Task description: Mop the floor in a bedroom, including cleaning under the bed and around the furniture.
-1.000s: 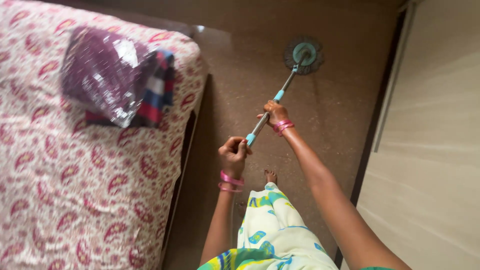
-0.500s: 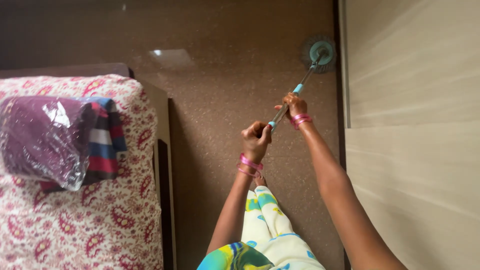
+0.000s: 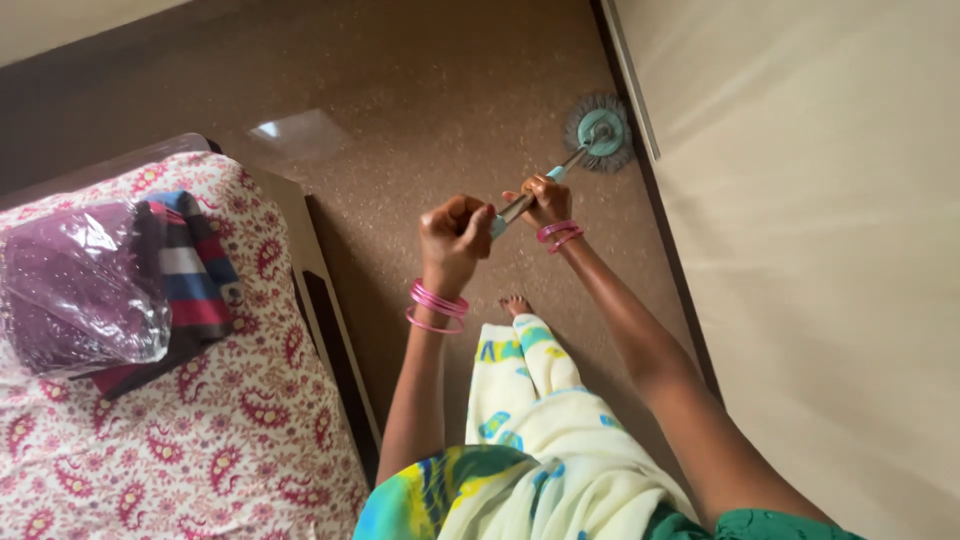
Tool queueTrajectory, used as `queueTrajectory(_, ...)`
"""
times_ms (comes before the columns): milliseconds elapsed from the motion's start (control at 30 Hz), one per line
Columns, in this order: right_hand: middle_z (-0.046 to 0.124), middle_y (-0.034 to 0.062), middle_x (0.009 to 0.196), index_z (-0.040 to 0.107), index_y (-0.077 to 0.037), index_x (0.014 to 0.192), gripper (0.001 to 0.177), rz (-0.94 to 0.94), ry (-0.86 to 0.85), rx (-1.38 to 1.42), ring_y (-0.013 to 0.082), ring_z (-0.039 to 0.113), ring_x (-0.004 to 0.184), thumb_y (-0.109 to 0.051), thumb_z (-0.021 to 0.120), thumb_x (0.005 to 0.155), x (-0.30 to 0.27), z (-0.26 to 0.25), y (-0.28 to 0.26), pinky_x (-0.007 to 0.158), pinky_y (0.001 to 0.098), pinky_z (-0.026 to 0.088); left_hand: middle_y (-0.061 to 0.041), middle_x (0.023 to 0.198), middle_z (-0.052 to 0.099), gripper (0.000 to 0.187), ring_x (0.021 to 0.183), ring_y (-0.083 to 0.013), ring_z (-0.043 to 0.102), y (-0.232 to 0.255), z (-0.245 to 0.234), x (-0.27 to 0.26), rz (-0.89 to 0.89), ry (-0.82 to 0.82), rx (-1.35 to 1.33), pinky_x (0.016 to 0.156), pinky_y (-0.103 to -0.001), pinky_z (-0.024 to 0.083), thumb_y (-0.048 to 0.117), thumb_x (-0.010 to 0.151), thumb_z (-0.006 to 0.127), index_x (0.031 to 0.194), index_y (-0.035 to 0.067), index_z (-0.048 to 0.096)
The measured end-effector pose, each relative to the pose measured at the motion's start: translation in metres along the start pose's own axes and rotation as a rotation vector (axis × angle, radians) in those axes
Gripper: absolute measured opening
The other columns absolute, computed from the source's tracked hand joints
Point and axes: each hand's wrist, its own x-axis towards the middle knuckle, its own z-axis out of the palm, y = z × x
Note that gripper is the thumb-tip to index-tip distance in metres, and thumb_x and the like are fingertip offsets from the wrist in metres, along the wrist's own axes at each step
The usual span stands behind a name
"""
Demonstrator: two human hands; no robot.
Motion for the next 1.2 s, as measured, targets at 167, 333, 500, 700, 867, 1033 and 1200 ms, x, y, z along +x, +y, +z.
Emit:
queueTrajectory(167,0.063,0.0126,0.065,0.057,-0.007,0.065,0.045,0.063,0.086,-0.022,0.0316,0.063,0.058,-0.034,0.091,0.077,-0.084,-0.042,-0.048,0.053,0.0419,0.048,-0.002,0.061,0.060,0.019,0.048,-0.0074,0.054,0.028,0.000,-0.068,-0.006,-0.106,-0.003,0.041,-0.024,0.041,0.008,0.100,0.066,0.086,-0.004,0.066)
queueTrajectory(333,0.063,0.0124,0.065,0.054,-0.009,0.064,0.048,0.085,0.102,-0.066,0.0292,0.063,0.057,-0.036,0.092,0.078,-0.158,-0.064,-0.082,0.051,0.0400,0.047,-0.002,0.060,0.059,0.023,0.046,-0.0080,0.053,0.037,-0.005,-0.127,-0.018,-0.190,-0.036,0.041,-0.024,0.040,0.011,0.103,0.063,0.085,-0.004,0.065)
queueTrajectory(500,0.060,0.0140,0.061,0.049,-0.010,0.059,0.051,0.112,0.047,-0.111,0.0335,0.059,0.054,-0.035,0.089,0.077,-0.181,-0.055,-0.092,0.048,0.0431,0.042,-0.001,0.058,0.059,0.026,0.044,-0.0064,0.051,0.053,-0.010,-0.160,0.029,-0.152,0.003,0.040,-0.023,0.038,0.015,0.103,0.063,0.085,-0.003,0.067)
queueTrajectory(700,0.060,0.0146,0.066,0.050,-0.008,0.065,0.043,0.212,-0.092,0.016,0.0360,0.060,0.062,-0.031,0.082,0.084,-0.146,-0.011,-0.083,0.053,0.0467,0.042,0.002,0.061,0.058,0.021,0.049,-0.0037,0.048,0.068,-0.028,-0.147,0.110,-0.063,0.195,0.043,-0.021,0.037,0.013,0.099,0.068,0.083,0.000,0.069)
queueTrajectory(867,0.061,0.0136,0.070,0.054,-0.008,0.066,0.038,0.117,-0.174,0.037,0.0351,0.063,0.069,-0.029,0.080,0.086,-0.080,0.023,-0.075,0.059,0.0472,0.047,0.003,0.065,0.055,0.021,0.061,-0.0029,0.047,0.049,-0.042,-0.113,0.263,0.046,0.277,0.052,-0.022,0.037,0.009,0.100,0.067,0.083,-0.003,0.066)
queueTrajectory(1033,0.068,0.0105,0.079,0.061,-0.008,0.073,0.026,-0.012,-0.305,0.075,0.0335,0.067,0.082,-0.024,0.077,0.087,-0.027,0.071,-0.055,0.069,0.0467,0.052,0.005,0.064,0.049,0.026,0.061,-0.0024,0.042,-0.003,-0.056,-0.092,0.227,0.225,0.222,0.050,-0.024,0.032,0.012,0.103,0.066,0.082,-0.002,0.065)
queueTrajectory(1200,0.072,0.0152,0.120,0.066,-0.005,0.078,0.024,-0.173,-0.396,0.061,0.0357,0.066,0.119,-0.025,0.079,0.084,-0.007,0.133,-0.033,0.092,0.0439,0.055,0.006,0.054,0.047,0.033,0.048,-0.0012,0.041,-0.046,-0.061,-0.098,0.080,0.398,0.030,0.044,-0.023,0.029,0.018,0.105,0.061,0.077,0.000,0.066)
